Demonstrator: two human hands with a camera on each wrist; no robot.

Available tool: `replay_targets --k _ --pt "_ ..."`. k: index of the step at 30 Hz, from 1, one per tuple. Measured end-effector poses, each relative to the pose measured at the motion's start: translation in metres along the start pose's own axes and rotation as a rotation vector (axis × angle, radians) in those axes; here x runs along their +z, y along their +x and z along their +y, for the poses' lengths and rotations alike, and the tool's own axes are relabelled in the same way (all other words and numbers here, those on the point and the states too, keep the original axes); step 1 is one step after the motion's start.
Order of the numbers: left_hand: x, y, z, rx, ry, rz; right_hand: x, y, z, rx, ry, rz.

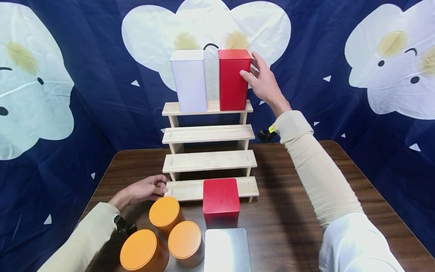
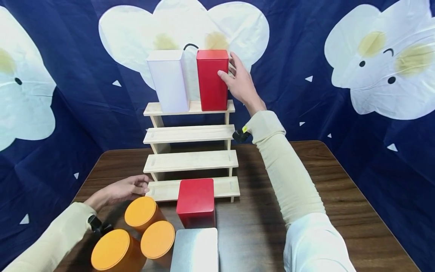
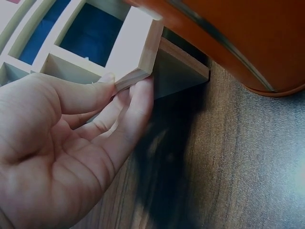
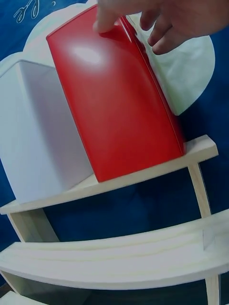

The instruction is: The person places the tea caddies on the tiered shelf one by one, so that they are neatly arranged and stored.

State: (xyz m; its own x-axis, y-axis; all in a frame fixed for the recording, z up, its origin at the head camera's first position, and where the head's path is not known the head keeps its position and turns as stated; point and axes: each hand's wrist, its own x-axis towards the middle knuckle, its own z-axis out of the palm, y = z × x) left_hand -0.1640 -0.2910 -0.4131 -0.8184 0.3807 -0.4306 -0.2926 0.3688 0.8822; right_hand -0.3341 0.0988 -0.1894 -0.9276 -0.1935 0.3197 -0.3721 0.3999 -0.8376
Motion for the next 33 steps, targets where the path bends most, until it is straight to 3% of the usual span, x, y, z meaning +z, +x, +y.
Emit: replay_targets --k 9,17,27,33 --pt "0.0 0.0 -0.001 -0.001 0.006 0.001 -0.005 -0.014 0.012 -0.057 0.02 0.026" --pt "0.001 -0.001 0.001 -0.02 0.001 0.019 -0.013 -0.026 0.025 -0.105 0.12 0.034" --pt "0.002 0.001 0.0 -0.038 0.004 0.038 -0.007 -0.05 0.036 -0.21 0.198 0.018" --pt "0.001 0.001 0.0 -0.033 0.001 0.034 -0.002 -0.066 0.034 -0.231 0.218 -0.003"
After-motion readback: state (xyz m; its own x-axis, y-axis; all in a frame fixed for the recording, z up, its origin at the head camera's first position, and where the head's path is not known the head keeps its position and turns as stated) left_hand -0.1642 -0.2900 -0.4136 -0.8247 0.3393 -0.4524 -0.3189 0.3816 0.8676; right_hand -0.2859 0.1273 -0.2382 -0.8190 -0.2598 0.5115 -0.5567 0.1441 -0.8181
